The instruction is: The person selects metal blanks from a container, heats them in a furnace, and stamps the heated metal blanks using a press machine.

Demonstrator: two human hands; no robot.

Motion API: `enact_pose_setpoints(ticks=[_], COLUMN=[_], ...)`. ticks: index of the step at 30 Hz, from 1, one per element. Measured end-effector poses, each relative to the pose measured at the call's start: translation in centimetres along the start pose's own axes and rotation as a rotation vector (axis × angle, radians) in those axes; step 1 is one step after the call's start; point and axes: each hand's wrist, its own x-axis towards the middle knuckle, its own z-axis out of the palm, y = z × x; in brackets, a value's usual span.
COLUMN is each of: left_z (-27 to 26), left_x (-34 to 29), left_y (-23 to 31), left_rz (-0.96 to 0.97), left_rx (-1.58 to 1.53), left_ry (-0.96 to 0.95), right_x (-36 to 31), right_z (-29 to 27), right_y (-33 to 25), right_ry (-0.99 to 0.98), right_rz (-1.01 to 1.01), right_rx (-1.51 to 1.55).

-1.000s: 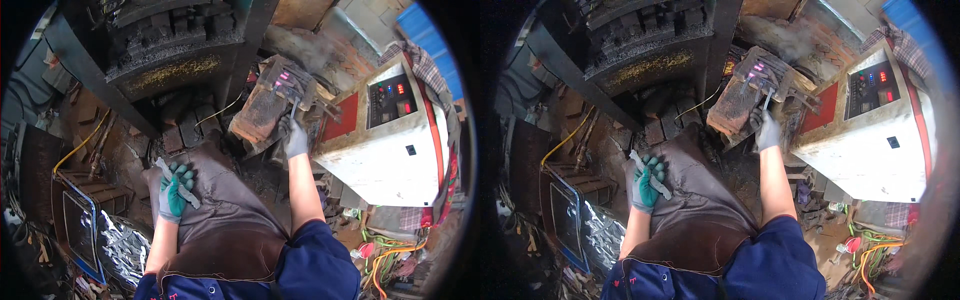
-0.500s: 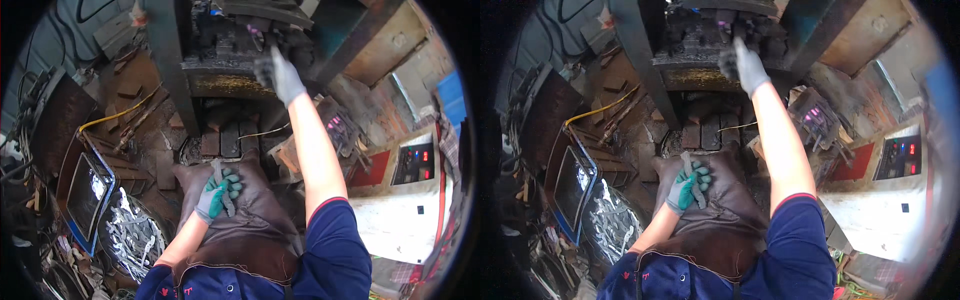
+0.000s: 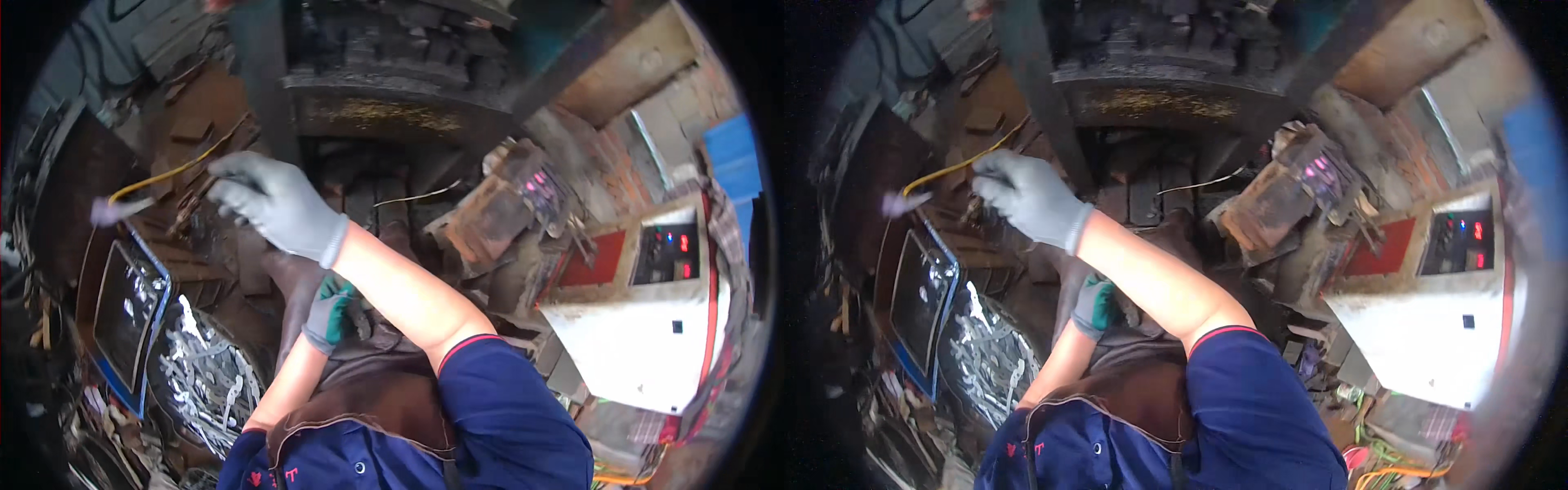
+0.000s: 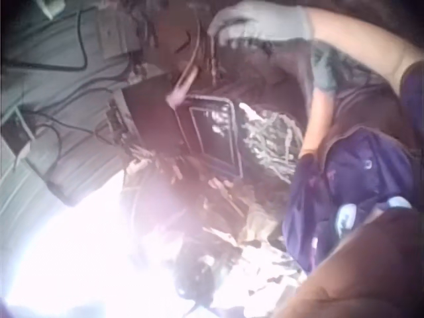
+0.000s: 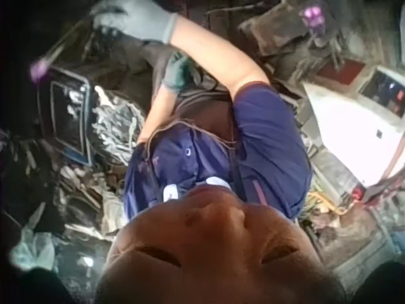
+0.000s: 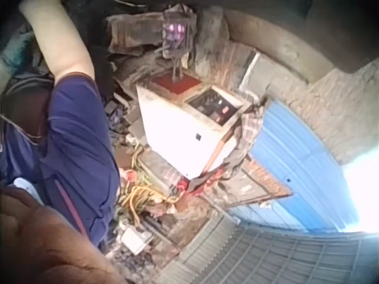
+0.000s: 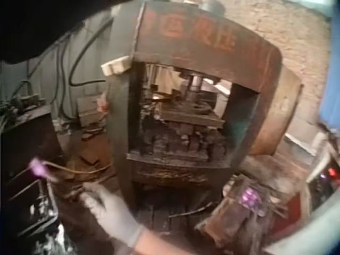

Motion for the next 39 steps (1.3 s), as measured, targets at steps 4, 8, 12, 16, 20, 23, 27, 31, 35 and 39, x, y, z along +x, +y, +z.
enact_pose_setpoints(ticks=[4, 8, 12, 16, 20, 23, 27, 31, 35, 39], left_z=[1.2, 1.4, 1.5, 1.3, 1.7, 2.0, 1.7, 1.3, 1.4, 1.6], left_x=[0.3, 0.7, 0.9, 1.0, 1.2, 1.1, 0.9, 0.9, 0.7, 0.4], left_y=[0.5, -0.2, -0.6, -0.8, -0.6, -0.5, -0.6, -0.5, -0.3, -0.1], left_rz=[0.009, -0.011, -0.018, -0.006, -0.025, -0.052, -0.016, -0.007, -0.015, -0.017], left_rx=[0.283, 0.298, 0.314, 0.297, 0.296, 0.332, 0.292, 0.280, 0.272, 0.274], left_ry=[0.126, 0.101, 0.101, 0.107, 0.110, 0.128, 0.113, 0.082, 0.102, 0.114], right_x=[-8.9, -21.2, -22.3, -22.2, -22.8, -19.3, -8.0, 0.8, 4.8, 6.1], right_z=[-11.0, -26.5, -29.7, -29.3, -22.0, -19.1, -19.8, -21.7, -22.3, -21.9], right_y=[2.3, 8.1, 5.3, 5.3, 3.3, -0.7, -4.2, -4.9, -4.8, -4.7], right_ry=[0.546, 1.117, 1.251, 1.336, 1.313, 0.930, 0.641, 0.589, 0.610, 0.575], right_rz=[0.195, 0.084, 0.091, 0.194, 0.062, 0.056, 0.120, 0.194, 0.318, 0.359], right_rx=[0.135, 0.736, 0.512, 0.205, 0.217, -0.033, -0.061, -0.079, -0.049, -0.078])
